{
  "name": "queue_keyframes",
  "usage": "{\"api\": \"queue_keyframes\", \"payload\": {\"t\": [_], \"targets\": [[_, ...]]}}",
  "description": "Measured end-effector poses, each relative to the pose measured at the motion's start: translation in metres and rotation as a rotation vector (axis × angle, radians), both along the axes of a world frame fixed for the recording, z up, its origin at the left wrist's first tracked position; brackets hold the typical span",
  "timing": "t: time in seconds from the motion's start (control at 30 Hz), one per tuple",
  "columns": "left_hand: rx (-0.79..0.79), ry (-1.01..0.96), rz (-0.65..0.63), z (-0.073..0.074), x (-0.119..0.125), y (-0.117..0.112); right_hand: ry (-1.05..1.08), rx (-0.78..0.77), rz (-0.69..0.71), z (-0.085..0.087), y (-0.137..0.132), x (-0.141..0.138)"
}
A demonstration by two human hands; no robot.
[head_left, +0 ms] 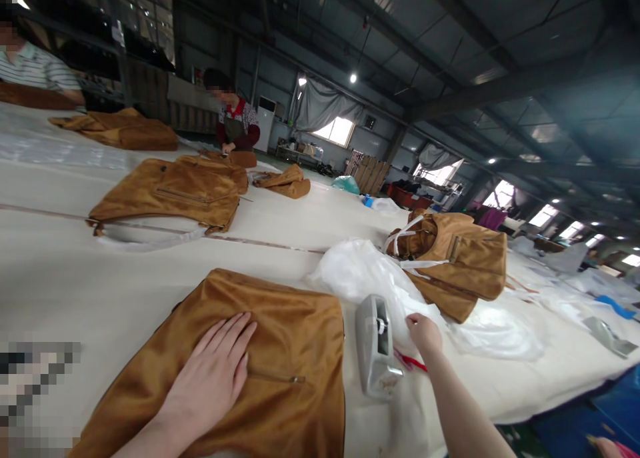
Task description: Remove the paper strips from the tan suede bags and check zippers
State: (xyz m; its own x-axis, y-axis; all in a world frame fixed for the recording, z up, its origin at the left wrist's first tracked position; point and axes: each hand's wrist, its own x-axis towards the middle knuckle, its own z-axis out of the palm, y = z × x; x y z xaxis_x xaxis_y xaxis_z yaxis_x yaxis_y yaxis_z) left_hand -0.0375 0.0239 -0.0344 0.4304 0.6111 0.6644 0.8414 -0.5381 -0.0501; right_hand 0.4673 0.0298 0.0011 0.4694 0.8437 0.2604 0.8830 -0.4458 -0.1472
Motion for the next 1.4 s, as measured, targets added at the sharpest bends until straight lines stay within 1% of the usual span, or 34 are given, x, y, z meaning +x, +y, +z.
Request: {"api": "queue_keyframes", "payload": {"t": [0.13, 0.2, 0.27, 0.33, 0.37, 0.4, 0.47, 0.5, 0.53, 0.57, 0.6, 0.63, 0.67, 0.7, 0.73, 0.8, 0.87, 0.97, 1.03, 1.07, 1.13, 1.2, 1.23, 1.3, 1.4], "targets": [[-0.028, -0.022, -0.014, -0.002, -0.001, 0.000, -0.023, 0.143, -0.053, 0.021, -0.014, -0.007], [-0.056, -0.045, -0.032, -0.003, -0.001, 0.000, -0.034, 0.225, -0.052, 0.034, -0.024, -0.017], [-0.096, -0.086, -0.053, -0.002, -0.001, -0.001, -0.026, 0.293, -0.018, 0.044, -0.038, -0.039], [-0.164, -0.167, -0.090, 0.004, -0.001, -0.004, 0.005, 0.345, 0.078, 0.050, -0.056, -0.075], [-0.217, -0.229, -0.119, 0.009, 0.000, -0.007, 0.017, 0.369, 0.159, 0.050, -0.067, -0.100], [-0.287, -0.310, -0.155, 0.015, 0.001, -0.011, 0.014, 0.412, 0.284, 0.050, -0.080, -0.126], [-0.485, -0.539, -0.239, 0.029, 0.002, -0.022, -0.064, 0.504, 0.610, 0.047, -0.105, -0.184], [-0.623, -0.685, -0.276, 0.036, 0.002, -0.029, -0.117, 0.541, 0.786, 0.044, -0.117, -0.213], [-0.783, -0.846, -0.301, 0.043, 0.002, -0.035, -0.150, 0.531, 0.956, 0.041, -0.128, -0.239], [-0.944, -0.989, -0.320, 0.048, 0.001, -0.042, -0.173, 0.528, 1.095, 0.037, -0.138, -0.263], [-1.084, -1.090, -0.339, 0.053, 0.000, -0.048, -0.180, 0.524, 1.204, 0.032, -0.145, -0.284], [-1.180, -1.156, -0.352, 0.056, -0.004, -0.054, -0.172, 0.520, 1.279, 0.027, -0.151, -0.303], [-1.224, -1.188, -0.358, 0.058, -0.008, -0.060, -0.155, 0.521, 1.325, 0.021, -0.156, -0.319], [-1.221, -1.199, -0.348, 0.059, -0.013, -0.066, -0.132, 0.518, 1.351, 0.015, -0.159, -0.334], [-1.179, -1.203, -0.320, 0.059, -0.019, -0.072, -0.105, 0.500, 1.373, 0.009, -0.162, -0.347], [-1.044, -1.221, -0.215, 0.057, -0.032, -0.085, -0.045, 0.443, 1.423, -0.001, -0.169, -0.371], [-0.940, -1.283, -0.094, 0.053, -0.048, -0.099, 0.020, 0.395, 1.476, -0.008, -0.177, -0.394], [-0.887, -1.367, 0.002, 0.044, -0.081, -0.123, 0.157, 0.309, 1.564, -0.016, -0.190, -0.421], [-0.871, -1.343, 0.030, 0.037, -0.110, -0.142, 0.331, 0.234, 1.553, -0.021, -0.195, -0.433], [-0.866, -1.297, 0.048, 0.034, -0.125, -0.151, 0.458, 0.178, 1.506, -0.024, -0.195, -0.436], [-0.864, -1.135, 0.104, 0.030, -0.154, -0.170, 0.771, 0.004, 1.328, -0.032, -0.192, -0.441], [-0.858, -0.913, 0.149, 0.028, -0.175, -0.183, 1.080, -0.217, 1.093, -0.040, -0.185, -0.445], [-0.839, -0.802, 0.140, 0.028, -0.182, -0.186, 1.202, -0.318, 0.980, -0.044, -0.181, -0.447], [-0.761, -0.594, 0.069, 0.029, -0.189, -0.186, 1.382, -0.464, 0.807, -0.051, -0.176, -0.453], [-0.675, -0.305, -0.040, 0.029, -0.189, -0.171, 1.561, -0.586, 0.666, -0.058, -0.172, -0.465]]}}
